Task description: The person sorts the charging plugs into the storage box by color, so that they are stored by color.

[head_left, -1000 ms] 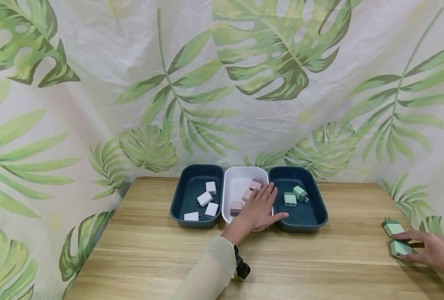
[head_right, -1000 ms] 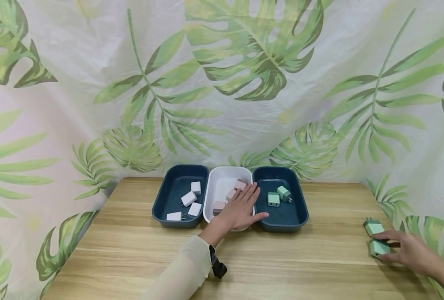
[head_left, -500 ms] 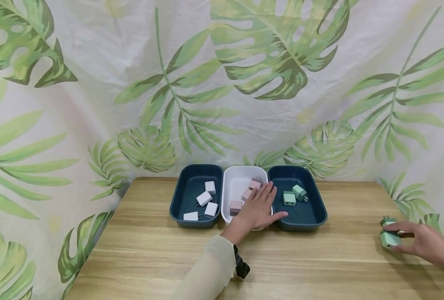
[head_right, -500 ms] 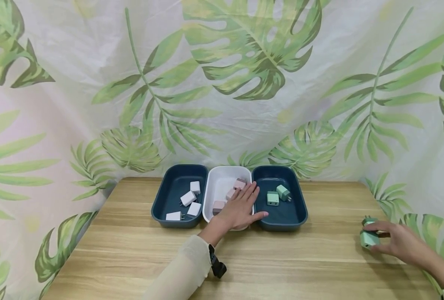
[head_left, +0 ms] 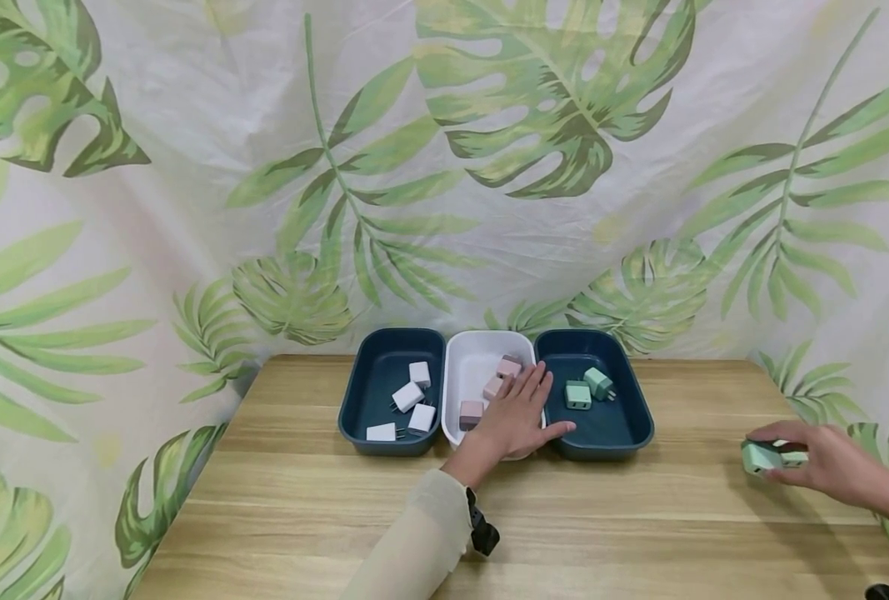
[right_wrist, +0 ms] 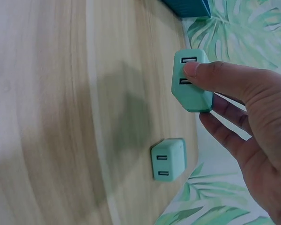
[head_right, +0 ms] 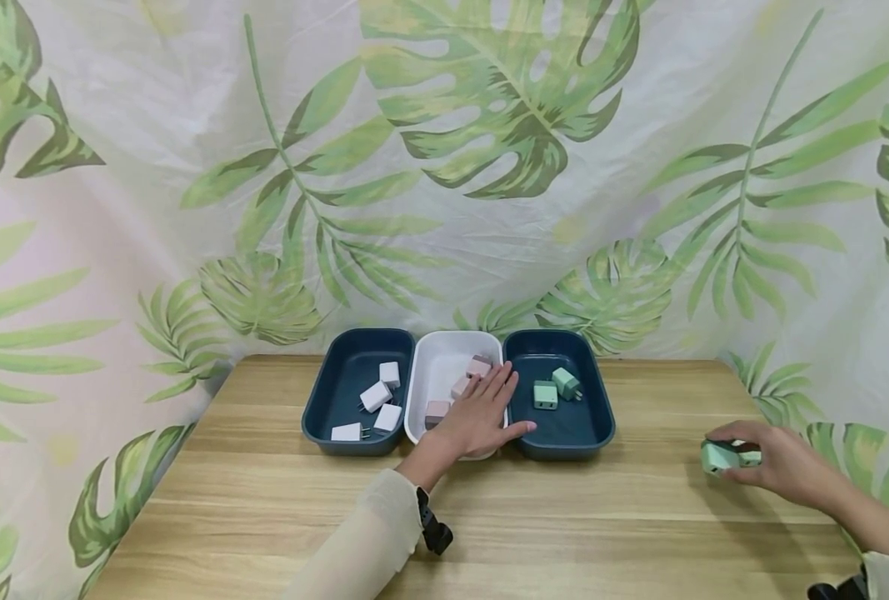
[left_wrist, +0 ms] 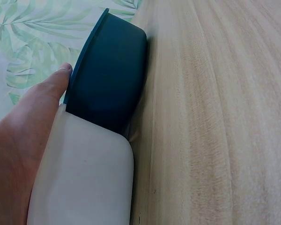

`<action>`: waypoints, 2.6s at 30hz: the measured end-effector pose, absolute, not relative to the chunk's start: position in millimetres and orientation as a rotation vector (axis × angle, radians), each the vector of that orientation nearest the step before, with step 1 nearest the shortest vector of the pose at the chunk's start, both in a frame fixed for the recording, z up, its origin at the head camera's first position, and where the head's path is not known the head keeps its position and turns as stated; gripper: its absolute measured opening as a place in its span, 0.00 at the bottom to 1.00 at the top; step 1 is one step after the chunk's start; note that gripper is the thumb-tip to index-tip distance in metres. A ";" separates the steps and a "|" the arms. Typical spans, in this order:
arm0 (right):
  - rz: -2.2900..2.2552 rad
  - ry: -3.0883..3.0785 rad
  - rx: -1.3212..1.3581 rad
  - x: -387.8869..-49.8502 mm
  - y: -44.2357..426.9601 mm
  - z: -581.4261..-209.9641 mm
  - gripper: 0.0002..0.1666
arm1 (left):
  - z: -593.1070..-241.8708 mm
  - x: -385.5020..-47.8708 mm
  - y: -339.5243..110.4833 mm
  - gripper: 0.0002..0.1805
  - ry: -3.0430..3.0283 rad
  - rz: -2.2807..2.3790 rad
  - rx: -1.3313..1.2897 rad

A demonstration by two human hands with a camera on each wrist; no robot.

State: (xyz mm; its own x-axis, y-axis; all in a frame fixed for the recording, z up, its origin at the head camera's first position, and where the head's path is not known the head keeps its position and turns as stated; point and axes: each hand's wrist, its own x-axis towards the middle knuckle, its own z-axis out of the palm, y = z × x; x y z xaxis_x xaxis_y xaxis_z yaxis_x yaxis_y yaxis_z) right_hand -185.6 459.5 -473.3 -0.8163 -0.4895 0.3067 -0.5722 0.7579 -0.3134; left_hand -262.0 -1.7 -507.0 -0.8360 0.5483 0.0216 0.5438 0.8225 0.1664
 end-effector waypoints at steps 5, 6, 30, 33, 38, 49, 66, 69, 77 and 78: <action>0.545 -2.732 0.866 -190.3 451.1 -465.9 0.32 | -507.4 -264.1 -2.3 0.53 2.968 0.269 0.891; 0.541 -2.725 0.879 -191.2 449.7 -464.2 0.32 | -507.6 -264.7 -2.4 0.53 2.966 0.270 0.891; 0.610 -2.618 1.081 -208.7 404.4 -443.5 0.33 | -506.4 -262.8 -2.3 0.52 2.976 0.276 0.905; 0.608 -2.617 1.082 -210.7 398.3 -441.9 0.32 | -505.7 -261.5 -2.5 0.53 2.980 0.270 0.905; 0.615 -2.608 1.112 -213.3 389.9 -439.3 0.32 | -506.0 -260.3 -3.1 0.52 2.978 0.269 0.902; 0.545 -2.566 1.117 -221.2 368.1 -433.4 0.31 | -506.2 -260.5 -2.6 0.53 2.980 0.273 0.900; 0.593 -2.542 1.197 -237.7 342.3 -435.1 0.31 | -505.6 -262.0 -2.7 0.52 2.971 0.280 0.898; 0.574 -2.537 1.191 -239.0 336.9 -435.0 0.31 | -506.4 -262.2 -2.5 0.52 2.973 0.279 0.902; 0.588 -2.594 1.152 -243.4 326.6 -435.4 0.28 | -509.2 -263.8 -2.3 0.52 2.974 0.273 0.898; 0.587 -2.602 1.148 -244.2 325.6 -435.8 0.28 | -509.2 -264.0 -2.4 0.52 2.973 0.272 0.898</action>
State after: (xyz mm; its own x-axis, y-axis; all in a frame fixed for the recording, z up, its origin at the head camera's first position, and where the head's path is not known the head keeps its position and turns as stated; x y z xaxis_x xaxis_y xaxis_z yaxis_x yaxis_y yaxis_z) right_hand -244.2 325.6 -435.8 -0.6639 -0.6507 0.3684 -0.7459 0.6113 -0.2645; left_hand -264.0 -2.4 -509.2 -0.8338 0.5513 0.0273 0.5471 0.8189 0.1736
